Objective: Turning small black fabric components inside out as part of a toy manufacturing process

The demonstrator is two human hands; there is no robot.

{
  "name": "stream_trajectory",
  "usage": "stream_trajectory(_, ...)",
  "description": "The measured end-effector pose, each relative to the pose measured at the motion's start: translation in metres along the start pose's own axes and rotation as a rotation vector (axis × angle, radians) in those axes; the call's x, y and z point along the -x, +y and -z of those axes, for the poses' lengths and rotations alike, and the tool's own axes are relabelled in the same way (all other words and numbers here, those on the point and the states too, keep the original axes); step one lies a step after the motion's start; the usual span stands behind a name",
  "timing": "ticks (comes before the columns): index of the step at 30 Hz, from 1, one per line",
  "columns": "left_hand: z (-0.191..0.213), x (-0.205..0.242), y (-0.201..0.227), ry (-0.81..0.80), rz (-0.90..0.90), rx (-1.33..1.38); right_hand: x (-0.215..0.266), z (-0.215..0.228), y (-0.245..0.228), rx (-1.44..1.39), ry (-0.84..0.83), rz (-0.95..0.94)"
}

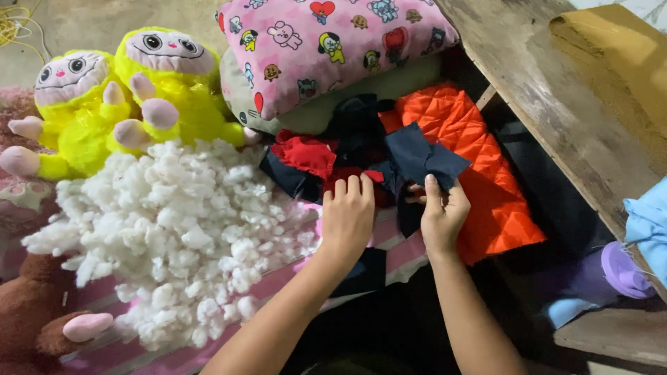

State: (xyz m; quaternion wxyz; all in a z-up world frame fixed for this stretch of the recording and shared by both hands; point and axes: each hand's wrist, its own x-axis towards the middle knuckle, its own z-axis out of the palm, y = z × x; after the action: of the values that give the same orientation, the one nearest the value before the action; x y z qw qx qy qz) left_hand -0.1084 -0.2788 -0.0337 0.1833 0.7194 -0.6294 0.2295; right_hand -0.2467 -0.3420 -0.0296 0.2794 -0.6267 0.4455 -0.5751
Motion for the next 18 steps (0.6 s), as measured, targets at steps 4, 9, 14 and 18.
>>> stream_trajectory(4,-0.024,0.007,-0.004,0.077,-0.080,-0.086,-0.003,0.007,0.007,-0.040,-0.021,-0.012)
stream_trajectory(9,-0.022,0.007,-0.034,0.084,-0.124,-0.003,-0.004,0.009,0.011,-0.158,-0.042,-0.058)
stream_trajectory(14,0.013,0.006,-0.057,-0.075,0.076,0.406,-0.004,0.008,0.009,-0.172,-0.001,-0.055)
stream_trajectory(18,0.043,0.005,-0.071,-0.217,0.407,0.788,-0.006,0.007,-0.010,-0.303,-0.016,-0.111)
